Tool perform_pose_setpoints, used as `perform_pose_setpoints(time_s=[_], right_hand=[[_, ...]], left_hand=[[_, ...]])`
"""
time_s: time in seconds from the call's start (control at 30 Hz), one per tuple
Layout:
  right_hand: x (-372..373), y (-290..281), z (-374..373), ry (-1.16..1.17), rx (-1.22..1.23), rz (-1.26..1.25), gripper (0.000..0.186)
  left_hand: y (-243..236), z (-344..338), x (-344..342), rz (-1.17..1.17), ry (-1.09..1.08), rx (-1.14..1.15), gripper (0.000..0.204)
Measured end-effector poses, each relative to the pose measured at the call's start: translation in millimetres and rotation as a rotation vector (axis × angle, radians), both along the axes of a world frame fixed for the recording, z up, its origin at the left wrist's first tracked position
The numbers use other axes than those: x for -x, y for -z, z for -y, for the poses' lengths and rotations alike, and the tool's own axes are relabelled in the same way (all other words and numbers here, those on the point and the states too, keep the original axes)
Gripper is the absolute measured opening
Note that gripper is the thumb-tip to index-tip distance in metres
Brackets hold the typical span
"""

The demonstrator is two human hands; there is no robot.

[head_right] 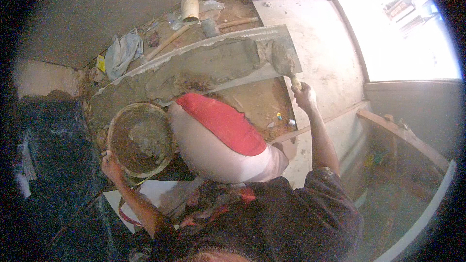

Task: The person applies mortar to a tile using a trowel. They scoop mortar from a bucket and spread it evenly across the back of the tile while sitting on the floor.

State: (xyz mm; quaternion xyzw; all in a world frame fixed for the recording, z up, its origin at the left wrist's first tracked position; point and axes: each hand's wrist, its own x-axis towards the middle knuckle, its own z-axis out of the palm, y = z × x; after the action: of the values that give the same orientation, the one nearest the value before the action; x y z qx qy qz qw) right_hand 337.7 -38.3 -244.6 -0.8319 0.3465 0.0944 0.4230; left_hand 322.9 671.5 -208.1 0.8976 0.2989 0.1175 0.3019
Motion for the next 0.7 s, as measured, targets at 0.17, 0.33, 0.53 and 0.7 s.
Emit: perform_pose_setpoints(time_s=[0.17, 0.33, 0.53, 0.7], right_hand=[[15.3, 16.2, 36.0, -0.047, 0.325, 0.036, 0.029], [6.5, 4.5, 48.5, -0.128, 0.791, 0.277, 0.036], [-5.6, 2.8, 83.1, -0.170, 0.607, 0.244, 0.040], [-27.3, -23.4, 42.4, -0.223, 0.691, 0.137, 0.044]], left_hand=[[-3.0, 4.4, -0.8, -0.050, -0.108, 0.200, 0.043], [-3.2, 3.6, -0.5, -0.048, -0.046, 0.038, 0.043], [8.2, -9.8, -6.1, -0.067, -0.037, 0.137, 0.042], [20.3, -21.9, 11.0, 0.088, 0.121, -0.089, 0.037]])
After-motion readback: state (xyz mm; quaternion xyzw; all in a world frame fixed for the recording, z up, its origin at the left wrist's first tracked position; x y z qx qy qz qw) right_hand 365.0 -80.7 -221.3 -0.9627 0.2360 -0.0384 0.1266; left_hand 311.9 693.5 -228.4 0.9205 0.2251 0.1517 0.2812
